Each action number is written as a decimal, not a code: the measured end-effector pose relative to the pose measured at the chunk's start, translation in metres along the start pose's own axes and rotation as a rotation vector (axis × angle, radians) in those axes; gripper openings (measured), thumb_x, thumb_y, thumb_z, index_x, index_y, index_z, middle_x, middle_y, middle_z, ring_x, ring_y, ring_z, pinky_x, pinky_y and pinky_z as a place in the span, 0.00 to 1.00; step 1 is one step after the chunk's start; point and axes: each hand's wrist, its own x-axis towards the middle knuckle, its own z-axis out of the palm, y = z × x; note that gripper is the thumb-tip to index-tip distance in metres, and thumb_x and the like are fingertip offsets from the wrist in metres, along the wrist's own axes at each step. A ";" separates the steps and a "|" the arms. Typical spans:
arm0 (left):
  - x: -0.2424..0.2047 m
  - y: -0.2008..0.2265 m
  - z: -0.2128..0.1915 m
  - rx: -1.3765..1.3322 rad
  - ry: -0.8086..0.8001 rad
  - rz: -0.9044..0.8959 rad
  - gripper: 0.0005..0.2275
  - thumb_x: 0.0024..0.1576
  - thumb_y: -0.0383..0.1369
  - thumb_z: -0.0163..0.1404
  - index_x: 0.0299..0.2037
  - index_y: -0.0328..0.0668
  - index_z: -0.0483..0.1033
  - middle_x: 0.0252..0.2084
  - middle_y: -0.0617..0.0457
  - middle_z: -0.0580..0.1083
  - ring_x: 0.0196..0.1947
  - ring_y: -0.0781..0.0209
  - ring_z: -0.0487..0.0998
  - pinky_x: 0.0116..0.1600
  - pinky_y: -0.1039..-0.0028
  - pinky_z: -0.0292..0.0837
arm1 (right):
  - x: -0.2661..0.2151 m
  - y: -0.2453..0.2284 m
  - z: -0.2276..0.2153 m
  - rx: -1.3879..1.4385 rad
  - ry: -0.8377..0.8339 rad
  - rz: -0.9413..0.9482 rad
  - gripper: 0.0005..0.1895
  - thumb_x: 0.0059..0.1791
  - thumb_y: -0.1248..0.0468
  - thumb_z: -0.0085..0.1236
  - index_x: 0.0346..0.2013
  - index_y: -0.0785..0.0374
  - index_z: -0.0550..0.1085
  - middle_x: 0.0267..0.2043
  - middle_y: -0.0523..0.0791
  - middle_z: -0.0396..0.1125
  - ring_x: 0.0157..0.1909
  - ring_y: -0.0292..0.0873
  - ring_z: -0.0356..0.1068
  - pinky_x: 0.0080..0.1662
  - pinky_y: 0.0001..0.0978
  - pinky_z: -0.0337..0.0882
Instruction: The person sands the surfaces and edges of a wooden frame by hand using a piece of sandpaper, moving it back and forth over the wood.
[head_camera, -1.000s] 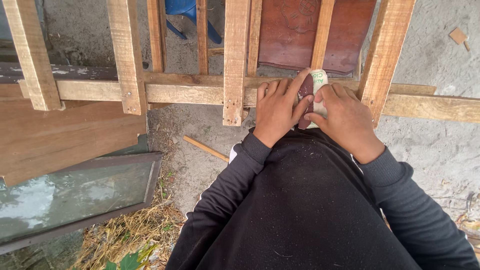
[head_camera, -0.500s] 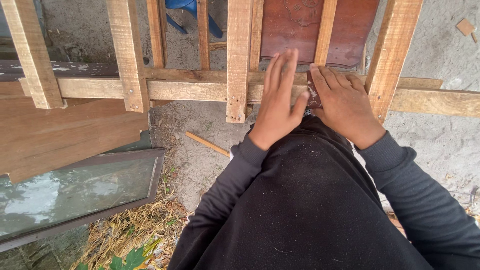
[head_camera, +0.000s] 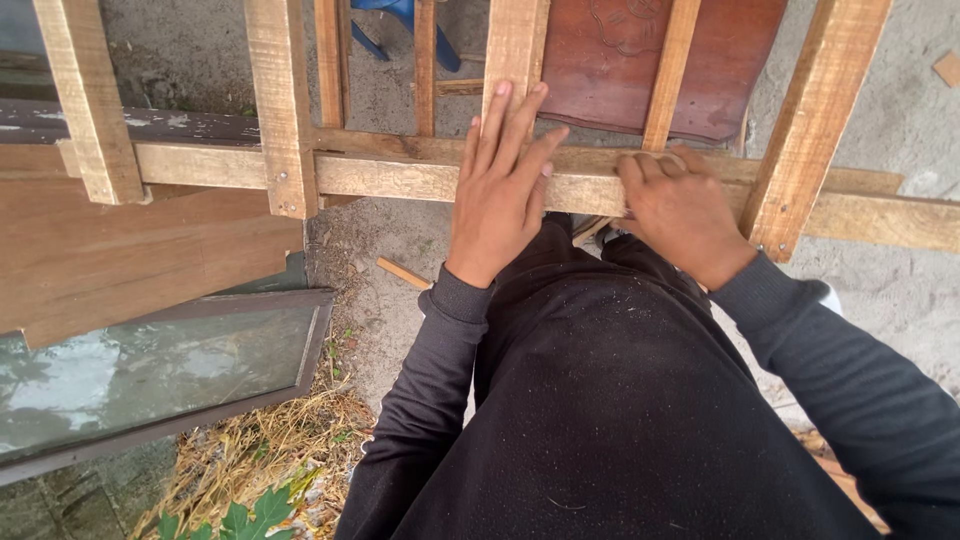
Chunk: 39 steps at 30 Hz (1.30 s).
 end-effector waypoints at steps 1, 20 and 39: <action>0.003 0.001 0.002 0.007 0.010 -0.002 0.15 0.67 0.27 0.46 0.63 0.49 0.76 0.80 0.56 0.55 0.83 0.52 0.44 0.84 0.49 0.41 | 0.002 -0.002 -0.001 0.028 -0.010 0.007 0.29 0.42 0.51 0.70 0.48 0.66 0.70 0.46 0.49 0.73 0.49 0.48 0.75 0.59 0.41 0.71; -0.001 0.013 -0.021 -0.097 -0.009 0.015 0.14 0.62 0.27 0.49 0.57 0.45 0.78 0.76 0.50 0.59 0.80 0.44 0.47 0.81 0.47 0.39 | 0.023 -0.028 -0.015 0.195 -0.109 0.027 0.34 0.45 0.53 0.63 0.66 0.51 0.65 0.55 0.45 0.68 0.60 0.48 0.67 0.61 0.49 0.65; 0.012 0.104 0.060 -0.256 0.101 -0.175 0.21 0.70 0.42 0.34 0.65 0.41 0.71 0.61 0.46 0.75 0.74 0.46 0.61 0.77 0.52 0.38 | -0.031 0.037 0.000 0.115 -0.145 -0.115 0.31 0.53 0.55 0.46 0.66 0.71 0.60 0.71 0.57 0.53 0.74 0.57 0.49 0.69 0.57 0.49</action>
